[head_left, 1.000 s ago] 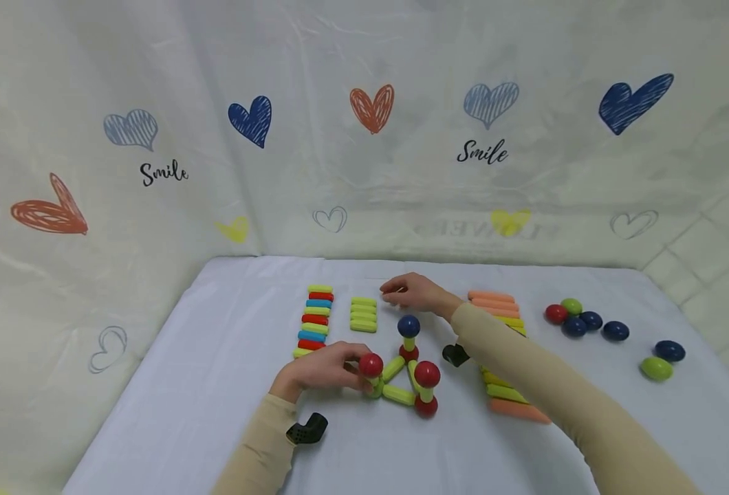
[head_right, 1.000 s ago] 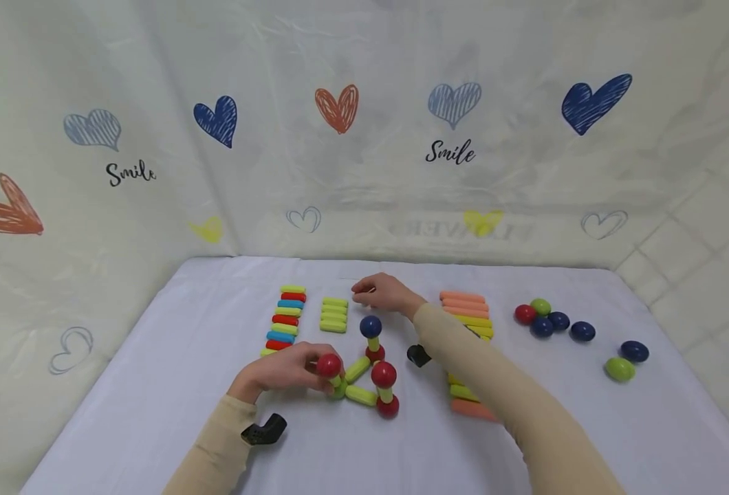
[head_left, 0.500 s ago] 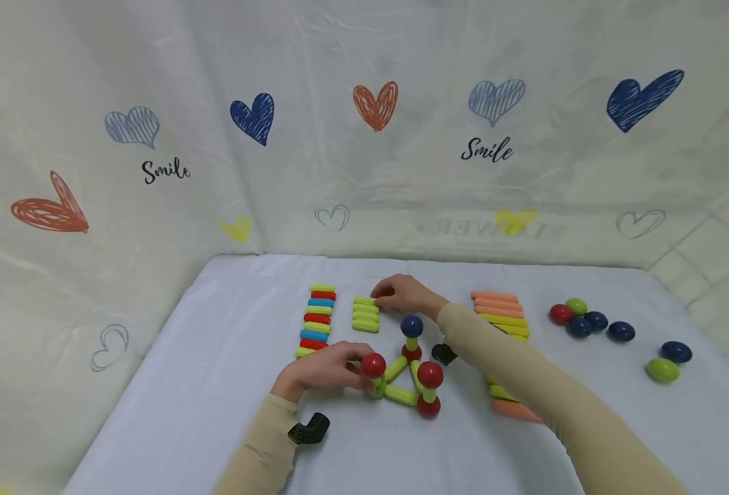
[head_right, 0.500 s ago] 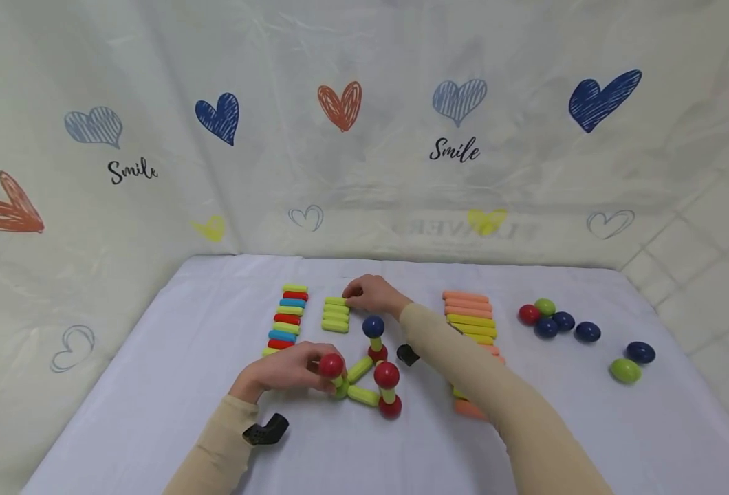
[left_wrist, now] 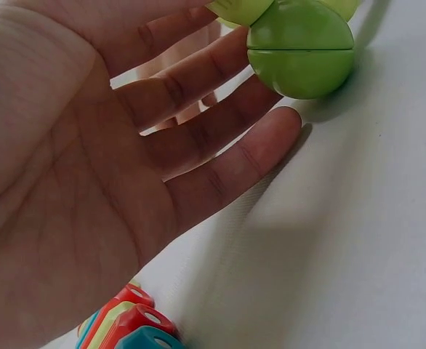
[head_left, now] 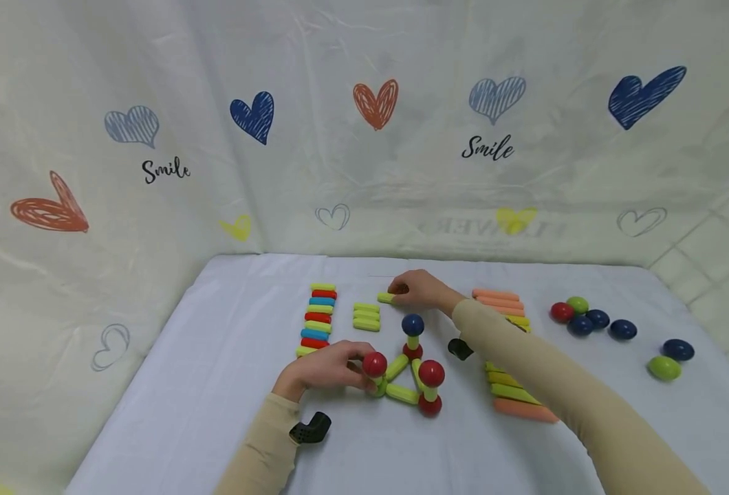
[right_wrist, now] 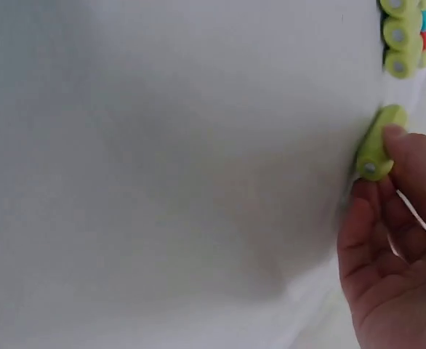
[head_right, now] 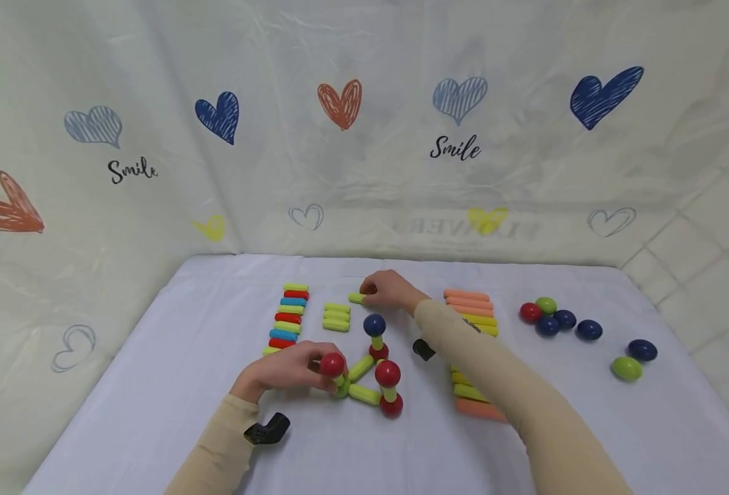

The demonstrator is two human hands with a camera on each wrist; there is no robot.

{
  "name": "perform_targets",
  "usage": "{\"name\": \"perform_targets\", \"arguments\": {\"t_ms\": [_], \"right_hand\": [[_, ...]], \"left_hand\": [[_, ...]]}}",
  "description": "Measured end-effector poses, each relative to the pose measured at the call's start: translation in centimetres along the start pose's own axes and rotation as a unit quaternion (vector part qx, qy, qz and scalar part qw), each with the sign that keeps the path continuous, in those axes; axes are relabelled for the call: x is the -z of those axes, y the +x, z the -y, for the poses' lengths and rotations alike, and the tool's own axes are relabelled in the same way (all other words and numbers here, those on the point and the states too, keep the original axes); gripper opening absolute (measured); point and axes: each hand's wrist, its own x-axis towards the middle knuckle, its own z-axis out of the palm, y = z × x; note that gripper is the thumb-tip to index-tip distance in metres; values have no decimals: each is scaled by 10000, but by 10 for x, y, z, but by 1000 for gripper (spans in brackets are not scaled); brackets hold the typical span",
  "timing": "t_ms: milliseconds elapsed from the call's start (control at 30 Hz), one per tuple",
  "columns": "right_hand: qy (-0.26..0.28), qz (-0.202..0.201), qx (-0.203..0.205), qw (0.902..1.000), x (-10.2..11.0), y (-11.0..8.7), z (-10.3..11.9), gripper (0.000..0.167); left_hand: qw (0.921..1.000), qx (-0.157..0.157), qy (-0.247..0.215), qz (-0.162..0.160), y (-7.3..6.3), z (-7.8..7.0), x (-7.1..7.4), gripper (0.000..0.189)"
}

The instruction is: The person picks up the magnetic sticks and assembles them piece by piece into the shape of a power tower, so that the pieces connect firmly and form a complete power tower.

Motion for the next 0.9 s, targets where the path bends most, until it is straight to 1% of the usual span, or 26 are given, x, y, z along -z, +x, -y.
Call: {"name": "perform_targets", "arguments": {"t_ms": [67,133,200,267,333,400,500,600,700,833,900], "right_hand": [[-147,54,49,9999,0,-3,3,30],[-98,177,-93,9998,3,-8,4,33],[236,310,-336,9987,9,-16,4,34],[840,423,-601,9938,16,-27,3,36],[1589,567,-838,9821,26,-42,3,39],[2240,720,-945,9673,35,-58,1,43],[2858,903,-1039,9483,49,-84,1,45],[3194,1040,-1058,9359,57,-107,0,42],[3467,1227,-948,9251,57,-125,4,36],[3673,1504,-736,9149,48,-140,15,33],[3701,1558,-692,9132,42,-144,21,33]], "left_hand": [[10000,17,2,-11,0,1,0,26],[10000,29,11,-5,0,1,0,26],[10000,26,24,-1,0,1,0,26],[10000,12,55,0,0,1,0,27],[10000,9,63,4,1,1,1,27],[10000,21,64,9,0,1,1,27],[10000,41,53,31,1,0,2,26],[10000,25,86,32,1,0,2,25],[9999,13,141,6,1,1,1,26],[9999,15,128,-4,1,1,1,25],[9999,9,99,-8,1,2,1,24]]}}
